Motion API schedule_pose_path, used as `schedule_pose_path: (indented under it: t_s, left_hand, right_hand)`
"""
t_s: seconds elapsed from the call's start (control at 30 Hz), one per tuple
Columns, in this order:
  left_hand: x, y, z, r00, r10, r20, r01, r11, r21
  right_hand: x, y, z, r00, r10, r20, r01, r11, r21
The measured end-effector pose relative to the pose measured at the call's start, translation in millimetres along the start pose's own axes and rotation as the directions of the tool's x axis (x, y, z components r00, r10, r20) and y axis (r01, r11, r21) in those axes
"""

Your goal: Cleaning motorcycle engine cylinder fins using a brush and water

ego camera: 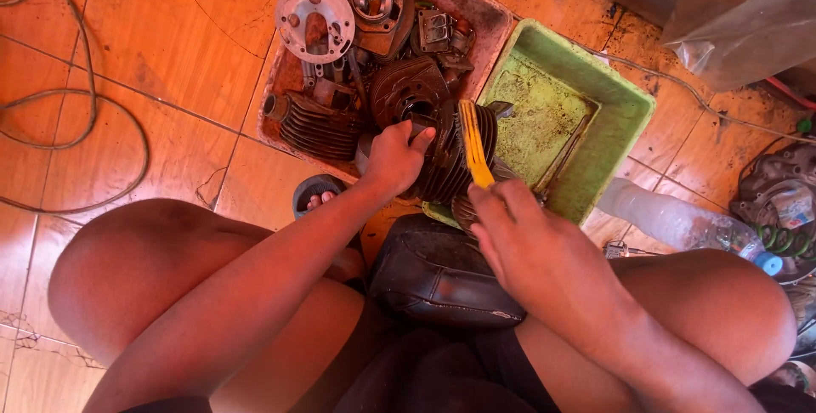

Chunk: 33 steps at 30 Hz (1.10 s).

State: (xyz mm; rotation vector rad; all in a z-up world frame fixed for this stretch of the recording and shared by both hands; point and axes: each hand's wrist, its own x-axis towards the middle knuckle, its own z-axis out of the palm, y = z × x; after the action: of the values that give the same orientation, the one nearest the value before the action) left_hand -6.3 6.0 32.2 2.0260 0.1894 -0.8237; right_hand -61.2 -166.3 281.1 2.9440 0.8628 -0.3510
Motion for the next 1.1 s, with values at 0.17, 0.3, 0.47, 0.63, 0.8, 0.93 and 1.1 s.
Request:
schedule_pose_path:
  t_s: [0.17,0.3,0.47,0.63,0.8,0.93,1.1]
  left_hand:
    - [2,-3,1,0.999,-0.013,0.034,0.013,1.000,0.009]
    - [-1,1,-1,0.999,-0.025,0.048,0.024,1.000,0.008]
    - [0,-2,-1,1.000,0.023,0.013,-0.024,0.998,0.063]
    - [-13,19,-15,0.996,-0.069,0.057,0.075,0.992,-0.104]
    - [-11,16,-11,1.000,-0.022,-0.017,0.020,0.994,-0.104]
    - [-5,17,-13,1.000,-0.019,-0.012,0.019,0.999,-0.030]
    - [-12,22,-13,0.998,-0.054,-0.033,0.054,0.999,-0.003]
  right_hand:
    - [-6,-1,18,0.998,0.065,-0.013,-0.059,0.959,0.276]
    - [-1,11,29,0.967,0.184,-0.178,-0.016,0.740,0.673]
    - [24,30,35,0.927,0.076,-0.367,0.141,0.836,0.530]
    - [28,33,56,0.958,0.051,-0.284,0.101,0.862,0.496]
    - [0,2,32,0.937,-0.040,-0.346,0.121,0.969,0.214]
    - [17,4,54,0.912,-0.052,-0.408,0.126,0.980,0.156]
    - [55,64,103,0.969,0.106,-0.225,0.013,0.880,0.474]
